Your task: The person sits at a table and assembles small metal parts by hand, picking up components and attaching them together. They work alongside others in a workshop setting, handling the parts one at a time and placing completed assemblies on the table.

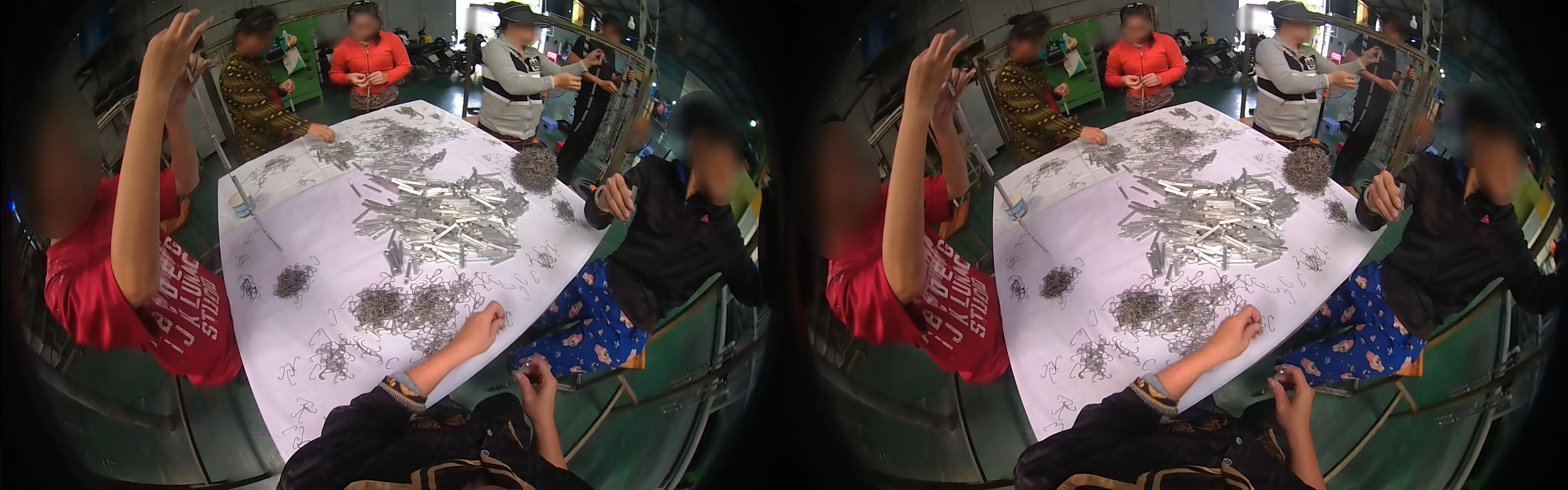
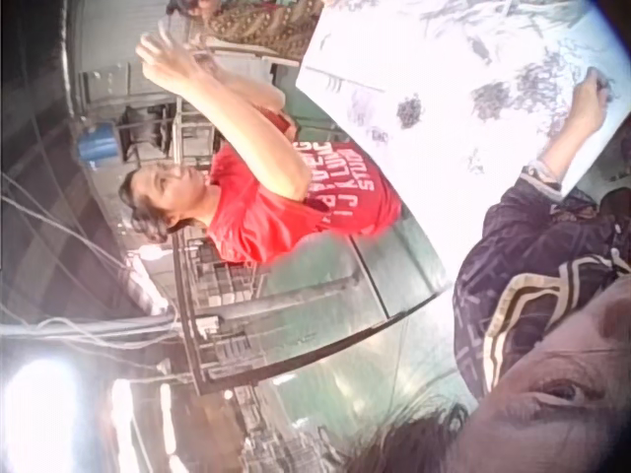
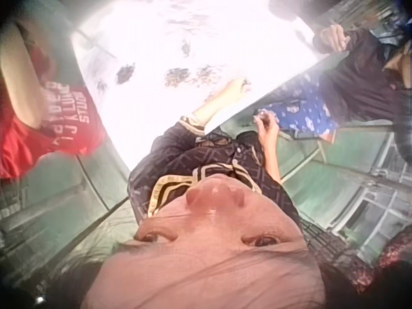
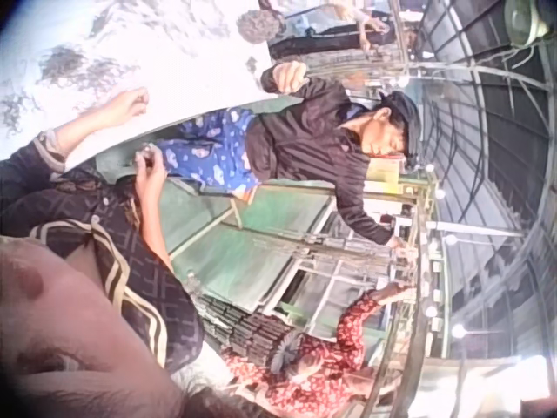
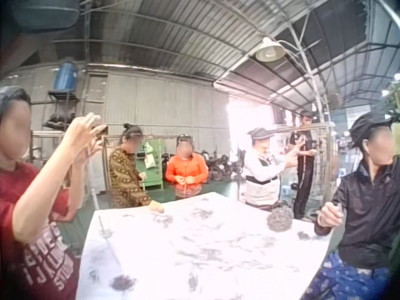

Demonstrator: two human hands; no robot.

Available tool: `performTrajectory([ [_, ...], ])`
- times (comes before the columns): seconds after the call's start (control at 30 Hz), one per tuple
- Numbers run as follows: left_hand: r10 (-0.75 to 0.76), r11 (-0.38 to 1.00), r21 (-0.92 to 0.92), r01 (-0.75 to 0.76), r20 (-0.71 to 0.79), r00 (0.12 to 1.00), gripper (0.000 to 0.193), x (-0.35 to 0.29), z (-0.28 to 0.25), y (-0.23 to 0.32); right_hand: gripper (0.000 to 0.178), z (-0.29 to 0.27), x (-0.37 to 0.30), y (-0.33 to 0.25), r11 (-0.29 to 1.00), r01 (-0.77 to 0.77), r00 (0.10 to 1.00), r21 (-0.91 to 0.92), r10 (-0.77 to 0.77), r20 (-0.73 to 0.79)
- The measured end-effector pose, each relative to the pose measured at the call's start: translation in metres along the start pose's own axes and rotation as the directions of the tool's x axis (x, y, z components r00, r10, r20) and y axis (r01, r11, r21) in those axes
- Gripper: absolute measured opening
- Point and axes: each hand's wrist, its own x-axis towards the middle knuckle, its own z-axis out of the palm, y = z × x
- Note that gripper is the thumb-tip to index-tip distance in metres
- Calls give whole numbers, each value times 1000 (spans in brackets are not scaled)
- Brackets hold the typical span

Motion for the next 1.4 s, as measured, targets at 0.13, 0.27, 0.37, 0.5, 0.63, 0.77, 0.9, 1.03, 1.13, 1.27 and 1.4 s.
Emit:
performTrajectory([
  [0.13,-72,948,-299,107,125,990,6,-27,-5,38,32,4,4,-17,999,-20,999,-49,22,37],
  [0.27,-146,861,-458,221,195,970,7,-41,-14,44,32,9,7,-21,996,17,999,-89,-13,41],
  [0.37,-131,817,-529,228,215,968,8,-48,-22,41,33,11,11,-17,988,56,997,-146,-48,55],
  [0.5,-188,675,-651,347,303,934,10,-51,-16,51,32,7,10,-28,994,-13,998,-110,19,56],
  [0.63,-193,598,-695,399,358,914,11,-54,-9,48,33,6,6,-27,993,11,998,-115,-5,57],
  [0.77,-221,593,-671,444,395,892,12,-54,-6,54,32,2,4,-29,988,31,998,-149,-21,65],
  [0.9,-237,586,-654,479,426,873,12,-51,-3,53,31,-4,3,-33,988,29,996,-152,-16,83],
  [1.03,-254,590,-642,490,428,867,11,-53,1,55,30,-10,2,-40,978,51,993,-201,-28,117],
  [1.13,-281,579,-653,488,401,872,10,-53,4,58,29,-11,2,-37,973,57,991,-224,-28,133],
  [1.27,-303,522,-672,525,429,851,8,-53,5,56,28,-13,1,-28,973,79,988,-217,-46,150],
  [1.4,-314,525,-680,511,403,859,9,-54,9,62,30,-14,-1,-21,976,76,984,-203,-41,171],
])
